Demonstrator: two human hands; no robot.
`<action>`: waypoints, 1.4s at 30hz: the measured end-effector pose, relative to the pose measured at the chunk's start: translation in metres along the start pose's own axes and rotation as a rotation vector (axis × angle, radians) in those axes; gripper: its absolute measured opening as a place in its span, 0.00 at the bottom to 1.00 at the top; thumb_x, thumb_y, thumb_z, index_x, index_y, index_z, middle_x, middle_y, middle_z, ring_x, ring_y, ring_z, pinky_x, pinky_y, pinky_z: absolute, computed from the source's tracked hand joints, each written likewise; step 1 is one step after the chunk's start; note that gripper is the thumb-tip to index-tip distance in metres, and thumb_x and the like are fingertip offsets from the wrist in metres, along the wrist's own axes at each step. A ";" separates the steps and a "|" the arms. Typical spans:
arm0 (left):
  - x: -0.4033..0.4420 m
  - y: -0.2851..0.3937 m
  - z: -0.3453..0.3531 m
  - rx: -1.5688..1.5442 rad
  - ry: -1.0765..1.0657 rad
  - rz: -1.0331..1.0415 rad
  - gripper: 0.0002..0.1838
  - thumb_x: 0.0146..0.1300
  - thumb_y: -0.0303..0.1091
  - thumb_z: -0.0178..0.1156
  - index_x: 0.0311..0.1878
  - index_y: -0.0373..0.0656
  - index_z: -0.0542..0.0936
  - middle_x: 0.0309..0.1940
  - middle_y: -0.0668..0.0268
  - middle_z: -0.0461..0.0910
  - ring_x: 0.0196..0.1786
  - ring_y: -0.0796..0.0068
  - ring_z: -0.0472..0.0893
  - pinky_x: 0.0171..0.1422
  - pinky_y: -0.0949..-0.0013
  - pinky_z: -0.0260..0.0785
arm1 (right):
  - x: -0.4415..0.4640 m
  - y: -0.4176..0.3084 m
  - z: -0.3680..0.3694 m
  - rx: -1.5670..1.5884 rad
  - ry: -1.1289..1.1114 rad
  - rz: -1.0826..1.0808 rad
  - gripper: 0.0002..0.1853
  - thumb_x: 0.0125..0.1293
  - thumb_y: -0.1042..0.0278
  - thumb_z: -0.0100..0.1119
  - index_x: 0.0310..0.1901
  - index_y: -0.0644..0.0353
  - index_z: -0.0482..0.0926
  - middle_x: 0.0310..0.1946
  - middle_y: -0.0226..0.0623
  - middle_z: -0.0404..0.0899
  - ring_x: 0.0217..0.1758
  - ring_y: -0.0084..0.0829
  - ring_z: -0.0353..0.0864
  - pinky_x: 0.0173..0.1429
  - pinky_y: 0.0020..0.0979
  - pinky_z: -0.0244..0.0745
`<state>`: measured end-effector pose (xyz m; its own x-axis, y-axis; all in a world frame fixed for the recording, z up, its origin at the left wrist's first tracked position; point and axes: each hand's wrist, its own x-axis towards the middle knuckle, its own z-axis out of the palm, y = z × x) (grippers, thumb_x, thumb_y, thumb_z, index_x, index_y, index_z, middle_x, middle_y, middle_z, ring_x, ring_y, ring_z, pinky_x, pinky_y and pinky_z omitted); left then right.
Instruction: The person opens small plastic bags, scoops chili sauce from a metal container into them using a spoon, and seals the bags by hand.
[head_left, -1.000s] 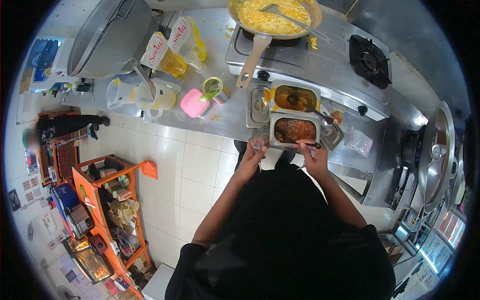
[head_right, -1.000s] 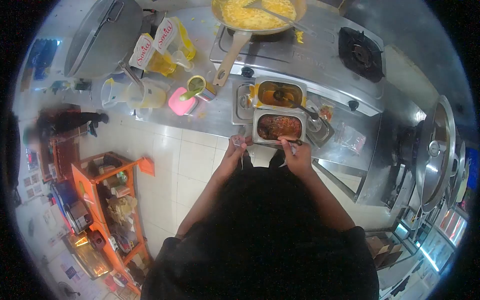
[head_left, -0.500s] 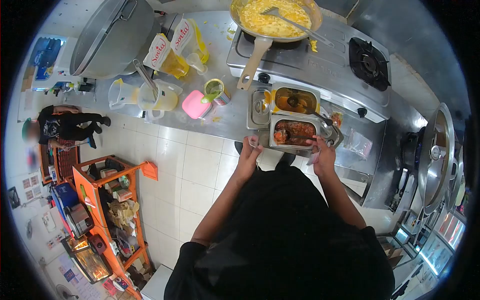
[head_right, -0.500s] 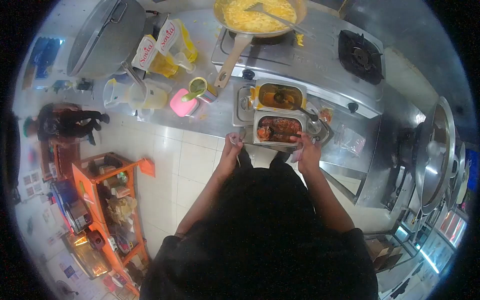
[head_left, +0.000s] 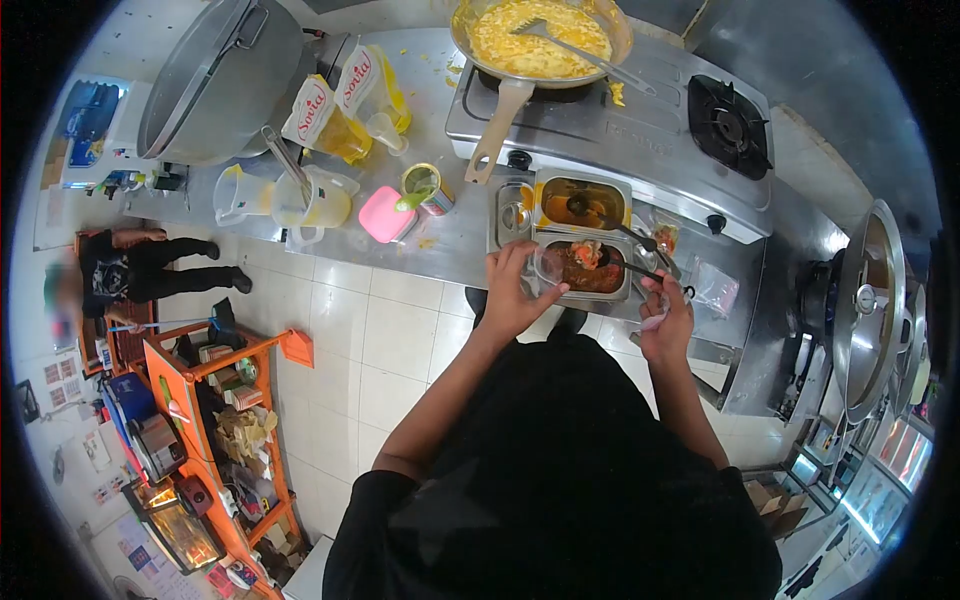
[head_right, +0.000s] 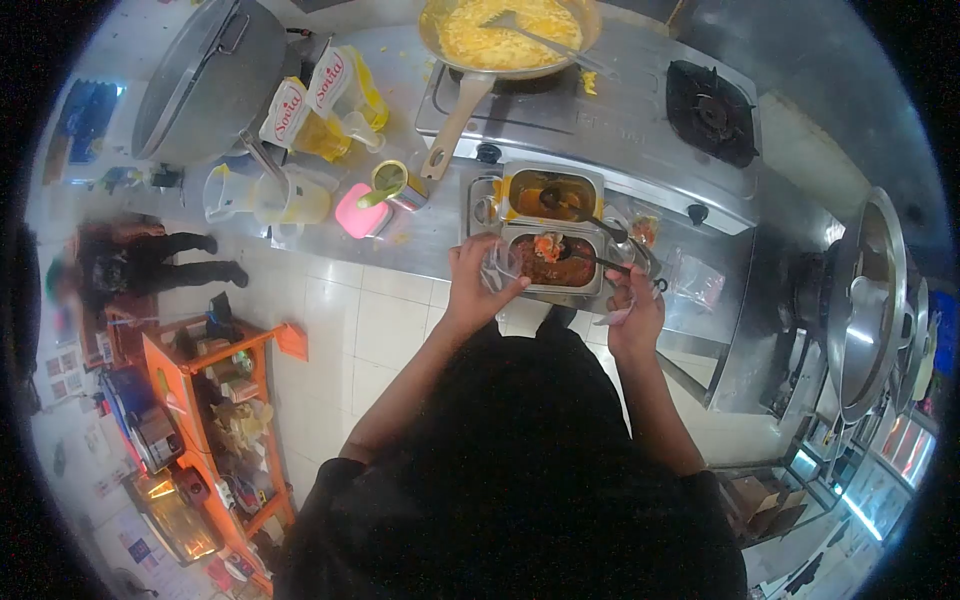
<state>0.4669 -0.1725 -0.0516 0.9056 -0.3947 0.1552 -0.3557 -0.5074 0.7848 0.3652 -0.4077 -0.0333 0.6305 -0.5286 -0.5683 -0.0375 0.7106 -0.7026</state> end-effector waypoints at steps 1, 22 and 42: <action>0.002 0.000 0.003 -0.061 -0.004 0.013 0.32 0.51 0.39 0.78 0.57 0.43 0.73 0.55 0.57 0.75 0.58 0.55 0.73 0.66 0.53 0.62 | -0.005 -0.005 0.003 0.000 0.001 -0.001 0.11 0.70 0.64 0.61 0.48 0.60 0.79 0.35 0.40 0.85 0.18 0.15 0.61 0.22 0.21 0.53; 0.025 0.037 0.006 -0.382 -0.054 0.009 0.36 0.47 0.23 0.74 0.63 0.38 0.73 0.53 0.59 0.75 0.56 0.67 0.78 0.60 0.66 0.73 | -0.078 -0.056 0.036 -1.110 -0.720 -1.360 0.15 0.55 0.85 0.61 0.45 0.64 0.82 0.39 0.49 0.88 0.29 0.34 0.86 0.30 0.30 0.77; 0.031 0.043 0.001 -0.379 -0.070 0.076 0.38 0.54 0.28 0.75 0.68 0.37 0.71 0.54 0.56 0.75 0.58 0.67 0.78 0.64 0.67 0.72 | -0.080 -0.035 0.026 -0.585 -0.446 -0.964 0.08 0.73 0.78 0.53 0.46 0.74 0.79 0.40 0.50 0.85 0.45 0.38 0.87 0.47 0.31 0.78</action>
<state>0.4795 -0.2074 -0.0132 0.8571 -0.4787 0.1904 -0.2989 -0.1609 0.9406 0.3368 -0.3785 0.0481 0.8000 -0.4367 0.4115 0.3228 -0.2649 -0.9086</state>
